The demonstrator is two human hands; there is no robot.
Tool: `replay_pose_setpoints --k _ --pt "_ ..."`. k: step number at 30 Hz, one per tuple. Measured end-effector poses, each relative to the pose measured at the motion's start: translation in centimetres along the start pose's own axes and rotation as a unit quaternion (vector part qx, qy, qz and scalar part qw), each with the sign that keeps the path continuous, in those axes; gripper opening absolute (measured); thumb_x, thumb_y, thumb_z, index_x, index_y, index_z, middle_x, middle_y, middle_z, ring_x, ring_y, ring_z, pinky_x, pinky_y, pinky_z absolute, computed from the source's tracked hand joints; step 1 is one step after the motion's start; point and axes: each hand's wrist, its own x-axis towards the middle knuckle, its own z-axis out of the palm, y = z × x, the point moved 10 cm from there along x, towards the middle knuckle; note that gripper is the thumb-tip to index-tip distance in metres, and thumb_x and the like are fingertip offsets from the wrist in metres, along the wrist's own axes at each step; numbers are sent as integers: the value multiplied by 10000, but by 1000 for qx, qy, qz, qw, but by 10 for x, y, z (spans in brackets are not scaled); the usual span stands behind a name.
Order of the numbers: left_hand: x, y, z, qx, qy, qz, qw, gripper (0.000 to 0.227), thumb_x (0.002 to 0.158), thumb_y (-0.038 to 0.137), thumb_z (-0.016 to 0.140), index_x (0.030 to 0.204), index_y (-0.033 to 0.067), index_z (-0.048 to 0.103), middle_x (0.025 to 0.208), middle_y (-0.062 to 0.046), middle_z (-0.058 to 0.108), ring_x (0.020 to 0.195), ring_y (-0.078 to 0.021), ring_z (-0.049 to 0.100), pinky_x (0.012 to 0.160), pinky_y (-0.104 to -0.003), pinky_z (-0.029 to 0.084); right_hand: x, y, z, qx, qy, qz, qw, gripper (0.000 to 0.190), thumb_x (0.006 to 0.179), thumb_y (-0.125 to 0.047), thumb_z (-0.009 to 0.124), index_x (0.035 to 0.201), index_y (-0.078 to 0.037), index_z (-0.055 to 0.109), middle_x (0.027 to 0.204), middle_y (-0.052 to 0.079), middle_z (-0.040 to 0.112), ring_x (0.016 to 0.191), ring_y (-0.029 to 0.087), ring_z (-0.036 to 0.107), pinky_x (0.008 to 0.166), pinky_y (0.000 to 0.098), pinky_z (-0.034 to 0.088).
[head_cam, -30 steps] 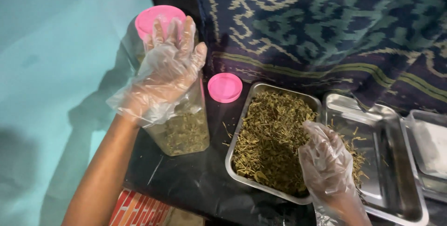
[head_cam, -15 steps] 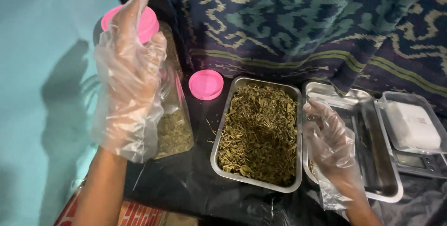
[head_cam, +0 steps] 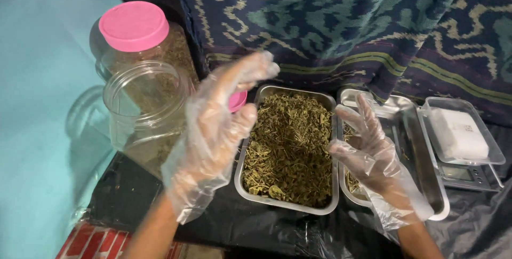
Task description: Manually processing and refining dried tea leaves by rubbing them between gloved hands, likely as a preparation step for forming them into specific shapes.
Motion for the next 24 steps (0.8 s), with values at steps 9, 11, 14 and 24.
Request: replay_pose_setpoints --k 9,11,14,24 --pt "-35 -116 78 -356 -51 -91 929 824 1203 670 636 1746 63 506 1705 -209 668 1550 -373 731 1338 -495 611 9 -18 36 -101 -170 169 966 1709 720 -23 1047 1829 -376 -205 1982 240 191 1633 396 585 995 582 786" --pt "-43 -142 86 -394 23 -239 887 784 1071 482 734 1651 -27 593 1549 -206 773 1416 -378 792 1166 -501 666 15 -38 41 -160 -188 35 968 1421 764 -43 910 1890 -202 58 2013 141 28 1840 397 22 1404 525 323" --pt "-65 -226 126 -591 -87 -158 786 797 1208 554 642 1771 17 471 1778 -283 573 1647 -504 586 1353 -631 532 32 -13 49 -368 -196 149 897 1206 773 -626 721 1857 -318 293 1945 33 385 1513 320 680 955 573 753" --pt "-92 -276 126 -653 -1 -241 718 974 1060 617 795 1774 30 490 1719 -332 614 1560 -528 634 1289 -683 536 15 2 84 -270 -281 74 918 587 1115 -324 675 1626 -48 599 1571 240 696 1419 488 710 1181 657 583"
